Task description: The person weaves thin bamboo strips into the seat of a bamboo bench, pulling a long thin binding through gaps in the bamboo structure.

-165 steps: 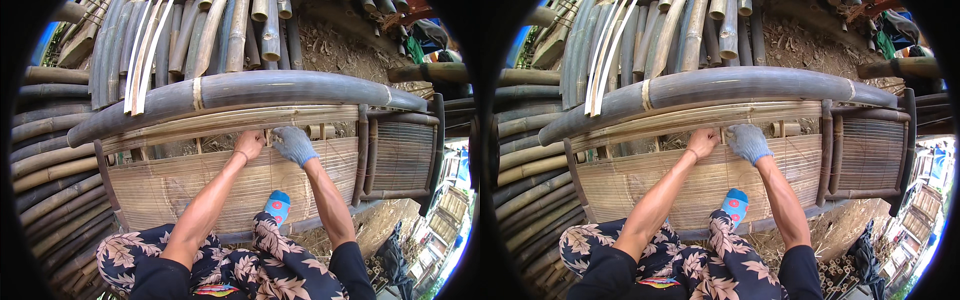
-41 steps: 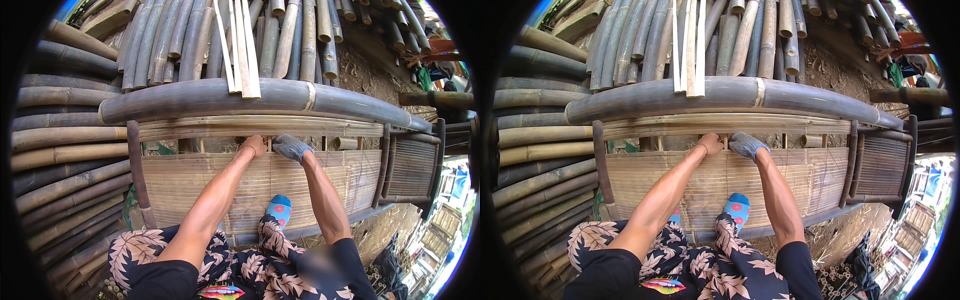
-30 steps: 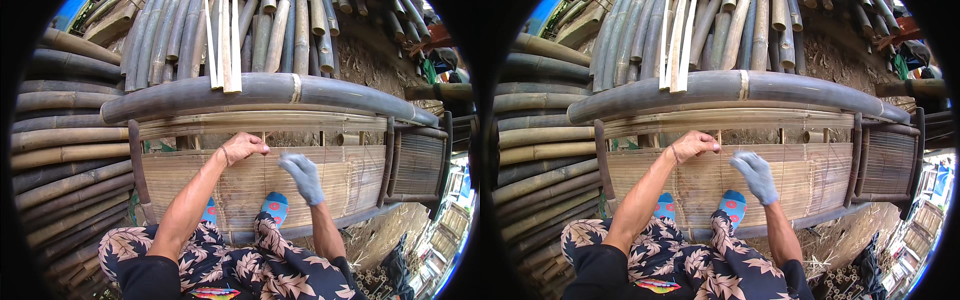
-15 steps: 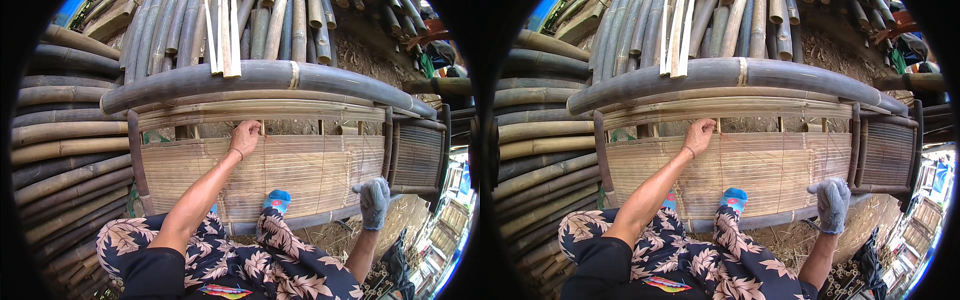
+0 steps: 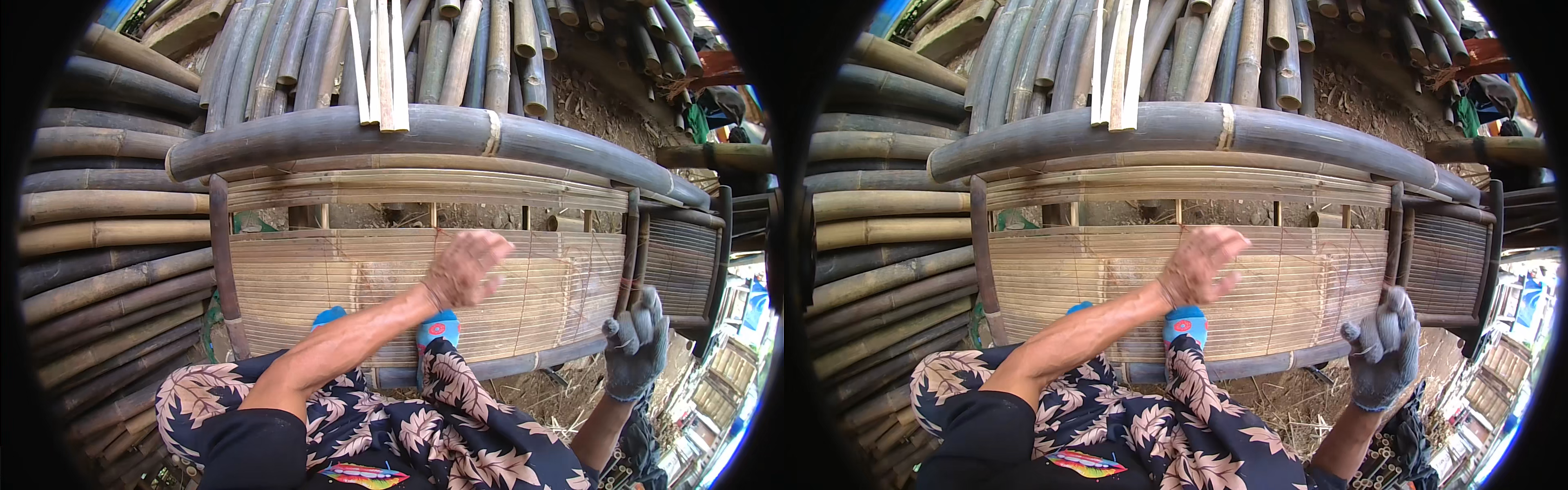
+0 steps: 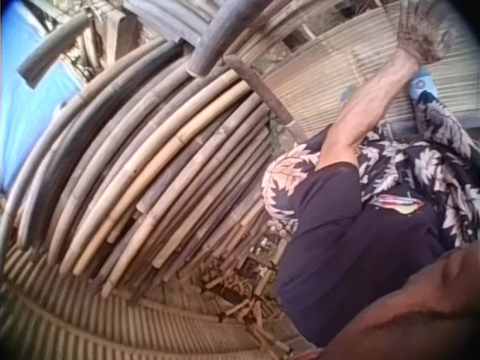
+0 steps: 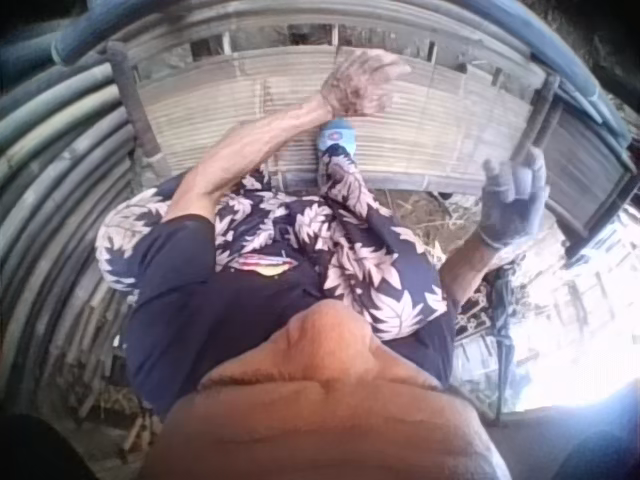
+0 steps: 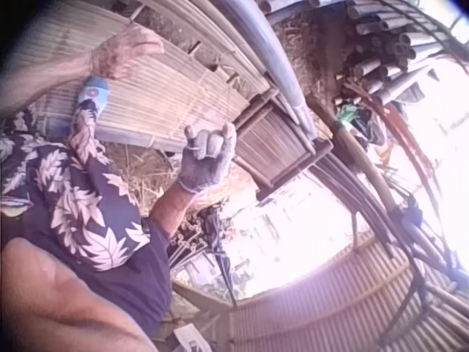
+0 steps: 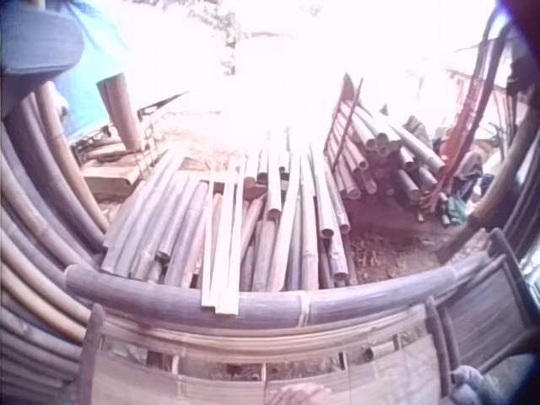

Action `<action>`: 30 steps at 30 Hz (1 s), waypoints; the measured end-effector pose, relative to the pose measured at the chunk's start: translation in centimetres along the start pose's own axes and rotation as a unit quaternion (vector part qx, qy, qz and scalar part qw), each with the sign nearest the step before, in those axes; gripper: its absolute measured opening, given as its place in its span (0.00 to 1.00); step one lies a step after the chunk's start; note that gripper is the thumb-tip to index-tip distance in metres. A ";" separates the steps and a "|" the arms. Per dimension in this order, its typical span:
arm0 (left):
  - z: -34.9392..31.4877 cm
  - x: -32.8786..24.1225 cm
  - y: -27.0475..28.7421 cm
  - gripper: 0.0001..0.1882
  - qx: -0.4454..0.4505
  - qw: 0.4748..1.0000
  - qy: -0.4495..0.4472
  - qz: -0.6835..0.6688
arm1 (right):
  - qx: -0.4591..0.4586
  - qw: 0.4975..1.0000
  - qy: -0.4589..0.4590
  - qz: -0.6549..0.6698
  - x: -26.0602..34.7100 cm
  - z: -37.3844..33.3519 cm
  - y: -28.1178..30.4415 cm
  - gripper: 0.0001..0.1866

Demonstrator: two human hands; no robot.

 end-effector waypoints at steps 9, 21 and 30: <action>5.5 -5.1 1.9 0.20 -0.061 0.970 0.111 -0.205 | -0.077 0.982 0.172 0.019 -4.4 5.9 1.3 0.37; 9.7 0.4 7.2 0.22 -0.110 0.880 0.264 -0.380 | 0.077 0.620 -0.203 -0.754 -23.6 7.7 3.2 0.25; 8.8 1.0 8.4 0.22 -0.115 0.881 0.274 -0.368 | 0.112 0.384 -0.303 -0.865 -28.4 7.4 6.1 0.11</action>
Point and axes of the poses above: each hand's wrist, its own z-axis towards the middle knuckle, its own y-axis out of the back of the hand, x = y × z, the point moved 3 cm from there along z, towards the middle knuckle, and after that the axes turned 11 degrees about x, right-handed, at the moved point
